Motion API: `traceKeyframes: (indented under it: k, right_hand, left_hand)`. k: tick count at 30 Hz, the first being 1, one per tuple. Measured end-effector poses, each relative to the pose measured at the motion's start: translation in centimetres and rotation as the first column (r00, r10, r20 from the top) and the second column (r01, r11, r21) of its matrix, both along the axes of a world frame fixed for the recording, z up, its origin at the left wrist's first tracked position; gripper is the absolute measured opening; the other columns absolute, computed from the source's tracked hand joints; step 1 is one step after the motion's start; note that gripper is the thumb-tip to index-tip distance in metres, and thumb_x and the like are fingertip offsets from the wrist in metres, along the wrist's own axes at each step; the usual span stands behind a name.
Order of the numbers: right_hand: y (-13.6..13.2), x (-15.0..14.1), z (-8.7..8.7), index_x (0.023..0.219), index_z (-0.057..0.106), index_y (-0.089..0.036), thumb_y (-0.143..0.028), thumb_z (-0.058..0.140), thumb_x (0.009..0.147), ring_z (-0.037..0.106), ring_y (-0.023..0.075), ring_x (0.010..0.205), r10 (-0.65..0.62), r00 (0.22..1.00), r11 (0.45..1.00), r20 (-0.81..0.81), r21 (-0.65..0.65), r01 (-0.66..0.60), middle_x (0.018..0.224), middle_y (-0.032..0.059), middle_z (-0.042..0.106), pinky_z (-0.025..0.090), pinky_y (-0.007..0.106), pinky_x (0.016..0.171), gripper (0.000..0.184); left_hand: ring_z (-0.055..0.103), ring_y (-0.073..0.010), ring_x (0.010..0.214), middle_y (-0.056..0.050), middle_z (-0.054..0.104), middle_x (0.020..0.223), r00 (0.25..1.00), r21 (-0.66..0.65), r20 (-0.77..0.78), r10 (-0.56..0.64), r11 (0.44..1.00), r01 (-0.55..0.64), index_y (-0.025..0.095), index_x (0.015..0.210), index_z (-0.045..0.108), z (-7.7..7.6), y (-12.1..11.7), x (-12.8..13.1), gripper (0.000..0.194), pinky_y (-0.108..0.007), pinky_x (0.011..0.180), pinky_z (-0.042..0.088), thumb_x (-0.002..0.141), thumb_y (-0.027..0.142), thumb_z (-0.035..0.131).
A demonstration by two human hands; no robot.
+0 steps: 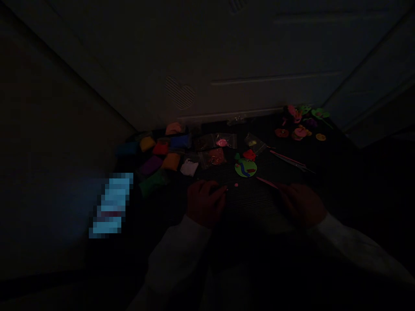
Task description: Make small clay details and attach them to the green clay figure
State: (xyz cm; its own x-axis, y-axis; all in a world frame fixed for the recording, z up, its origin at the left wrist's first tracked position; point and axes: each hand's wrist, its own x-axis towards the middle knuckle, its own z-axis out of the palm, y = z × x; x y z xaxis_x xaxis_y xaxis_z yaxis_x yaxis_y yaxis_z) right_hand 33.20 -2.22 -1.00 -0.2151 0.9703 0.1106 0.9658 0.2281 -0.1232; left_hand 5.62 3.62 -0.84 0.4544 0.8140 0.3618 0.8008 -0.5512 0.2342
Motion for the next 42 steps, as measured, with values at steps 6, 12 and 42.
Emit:
traceKeyframes:
  k: [6, 12, 42]
  right_hand:
    - [0.2, -0.1, -0.2, 0.115, 0.047, -0.019, -0.028, 0.038, 0.081, 0.045, 0.0144, 0.07, 0.063, 0.997, 0.998, 0.049, 0.027, -0.064, 0.079, 0.0065, 0.053, 0.033, 0.028, 0.064, 0.036]
    - [0.2, -0.7, 0.0, 0.112, 0.05, -0.021, -0.033, 0.042, 0.079, 0.044, 0.0175, 0.08, -0.016, 1.0, 0.99, 0.018, 0.138, 0.013, 0.092, 0.0074, 0.053, 0.031, 0.032, 0.069, 0.036]
    - [4.7, -9.0, 1.8, 0.114, 0.046, -0.028, -0.035, 0.035, 0.082, 0.04, 0.0167, 0.083, 0.327, 0.94, 0.944, -0.099, -0.009, -0.33, 0.089, 0.0042, 0.049, 0.023, 0.037, 0.076, 0.035]
  left_hand:
    - [0.041, -0.0218, 0.094, -0.003, 0.054, 0.101, 0.999, -0.013, -0.037, -0.005, 1.0, 0.004, 0.032, 0.102, 0.055, -0.1, 0.1, -0.1, 0.029, -0.041, 0.081, 0.031, 0.074, 0.03, 0.048]
    - [0.043, -0.0221, 0.094, -0.003, 0.056, 0.1, 0.995, 0.017, -0.022, 0.092, 0.996, -0.092, 0.027, 0.099, 0.058, -0.4, 0.2, -0.7, 0.028, -0.039, 0.081, 0.033, 0.073, 0.031, 0.049]
    - [0.051, -0.0181, 0.083, -0.006, 0.058, 0.083, 0.936, 0.076, 0.245, 0.253, 0.957, -0.278, 0.018, 0.083, 0.062, -1.5, 1.4, -5.0, 0.018, -0.035, 0.078, 0.039, 0.07, 0.026, 0.052]
